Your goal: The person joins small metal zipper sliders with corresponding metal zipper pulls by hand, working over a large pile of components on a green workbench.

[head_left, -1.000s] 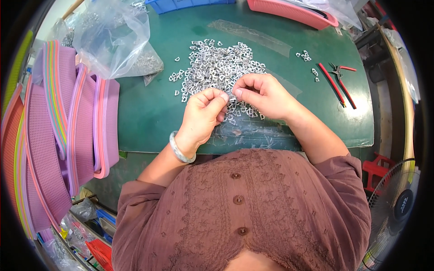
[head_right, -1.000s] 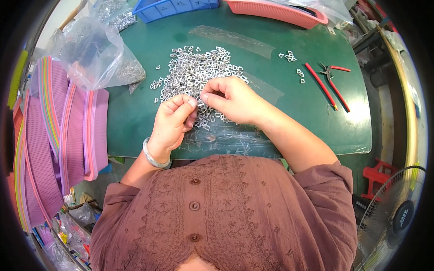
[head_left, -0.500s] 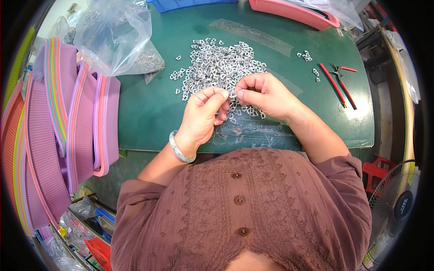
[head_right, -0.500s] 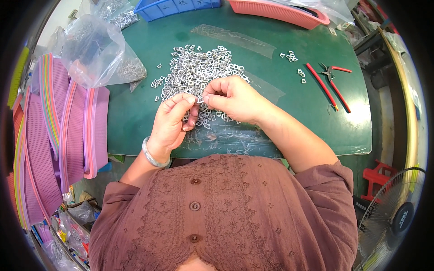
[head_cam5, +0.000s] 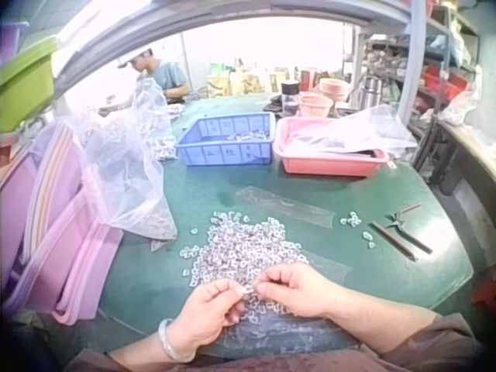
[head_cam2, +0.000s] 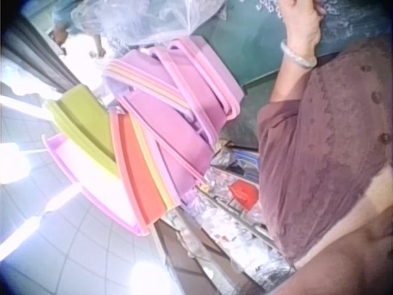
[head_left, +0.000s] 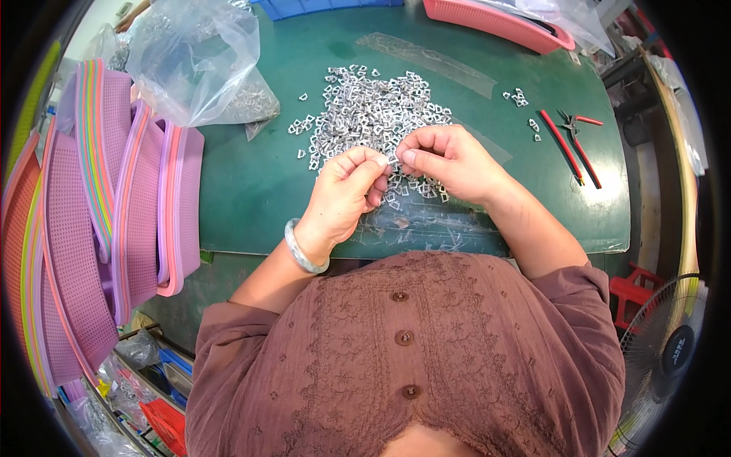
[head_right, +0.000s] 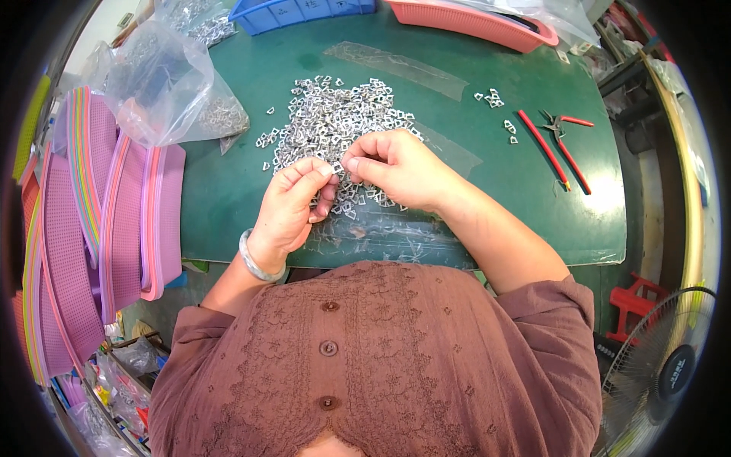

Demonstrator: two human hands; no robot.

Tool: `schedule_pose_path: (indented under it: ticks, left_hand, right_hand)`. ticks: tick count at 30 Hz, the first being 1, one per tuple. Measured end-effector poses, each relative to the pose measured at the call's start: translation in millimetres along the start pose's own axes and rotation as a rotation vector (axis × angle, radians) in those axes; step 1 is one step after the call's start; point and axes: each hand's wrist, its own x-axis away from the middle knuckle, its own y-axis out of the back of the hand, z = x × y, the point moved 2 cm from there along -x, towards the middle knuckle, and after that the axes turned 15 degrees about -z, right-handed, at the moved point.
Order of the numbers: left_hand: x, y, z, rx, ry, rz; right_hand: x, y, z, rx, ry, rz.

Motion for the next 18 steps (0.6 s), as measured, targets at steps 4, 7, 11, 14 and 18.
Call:
schedule_pose_path:
  ticks: [4,7,11,14,18]
  left_hand:
    - [0.3,-0.6,-0.8,0.023,0.003,0.005]
    - [0.3,-0.3,0.3,0.035,-0.004,0.003]
    - [-1.0,0.7,2.5,0.049,-0.021,0.032]
    - [0.2,0.1,1.9,0.059,-0.04,0.017]
    - [-0.2,0.3,2.3,0.057,-0.079,0.015]
  right_hand:
    - [1.2,-1.2,3.4,-0.014,0.024,0.012]
    - [1.8,-1.4,5.3,0.011,0.021,0.001]
    - [1.6,-0.4,4.4,0.035,0.038,-0.011]
    - [1.3,0.4,5.5,0.051,0.06,-0.008]
    - [1.5,0.3,5.2,0.065,0.064,-0.029]
